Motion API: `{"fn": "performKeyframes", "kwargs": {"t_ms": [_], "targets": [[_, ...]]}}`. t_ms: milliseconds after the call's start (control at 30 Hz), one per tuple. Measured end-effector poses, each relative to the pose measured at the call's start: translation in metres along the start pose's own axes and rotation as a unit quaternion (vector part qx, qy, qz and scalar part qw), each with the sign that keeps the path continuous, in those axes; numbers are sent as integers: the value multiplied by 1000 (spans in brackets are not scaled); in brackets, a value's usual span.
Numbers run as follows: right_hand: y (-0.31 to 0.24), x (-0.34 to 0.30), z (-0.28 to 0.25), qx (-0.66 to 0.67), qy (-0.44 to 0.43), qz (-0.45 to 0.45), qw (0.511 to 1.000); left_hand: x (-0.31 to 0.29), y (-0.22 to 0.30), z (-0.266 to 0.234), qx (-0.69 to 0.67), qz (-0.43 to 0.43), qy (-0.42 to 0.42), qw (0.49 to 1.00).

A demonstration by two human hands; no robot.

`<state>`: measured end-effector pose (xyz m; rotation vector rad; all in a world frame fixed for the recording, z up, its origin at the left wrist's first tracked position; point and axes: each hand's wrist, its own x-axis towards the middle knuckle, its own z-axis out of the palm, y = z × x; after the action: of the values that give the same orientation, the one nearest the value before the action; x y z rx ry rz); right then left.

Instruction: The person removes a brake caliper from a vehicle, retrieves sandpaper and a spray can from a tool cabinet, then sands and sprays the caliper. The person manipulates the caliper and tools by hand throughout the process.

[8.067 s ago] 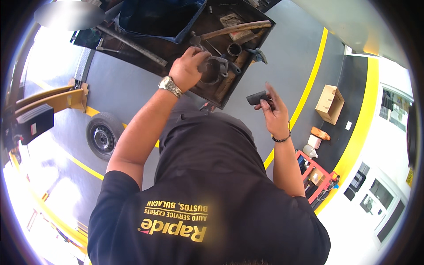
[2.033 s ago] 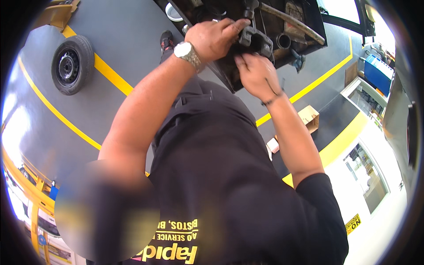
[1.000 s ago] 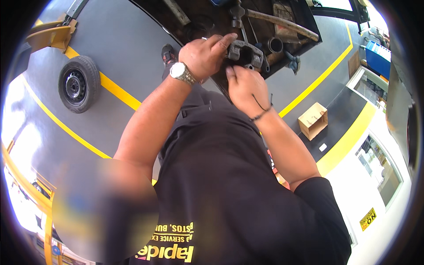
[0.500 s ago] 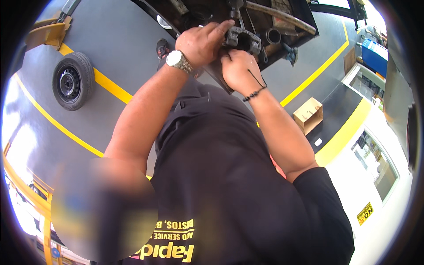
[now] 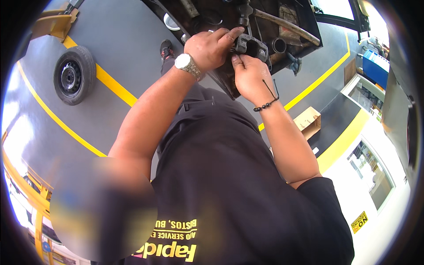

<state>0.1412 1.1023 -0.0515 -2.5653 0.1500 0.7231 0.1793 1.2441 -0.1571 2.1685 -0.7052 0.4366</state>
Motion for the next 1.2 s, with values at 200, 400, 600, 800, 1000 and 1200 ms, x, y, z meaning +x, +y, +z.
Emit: {"fn": "performKeyframes", "kwargs": {"t_ms": [200, 400, 600, 800, 1000, 1200], "targets": [[12, -9, -9, -46, -3, 3, 999, 0, 1, -3, 8, 11, -4, 1000], [30, -5, -10, -56, 5, -106, 993, -1, 2, -2, 19, -4, -23, 1000], [35, -11, -10, -48, 43, -148, 987, 0, 0, -1, 26, 9, -10, 1000], [44, -10, -3, -81, 66, -171, 980, -1, 3, -3, 28, -17, -47, 998], [40, -16, -2, -81, 77, -176, 978, 1, 2, -3, 21, -15, -40, 999], [23, -11, -5, 21, -14, -59, 998, 1, 2, -6, 27, -25, -62, 997]]}}
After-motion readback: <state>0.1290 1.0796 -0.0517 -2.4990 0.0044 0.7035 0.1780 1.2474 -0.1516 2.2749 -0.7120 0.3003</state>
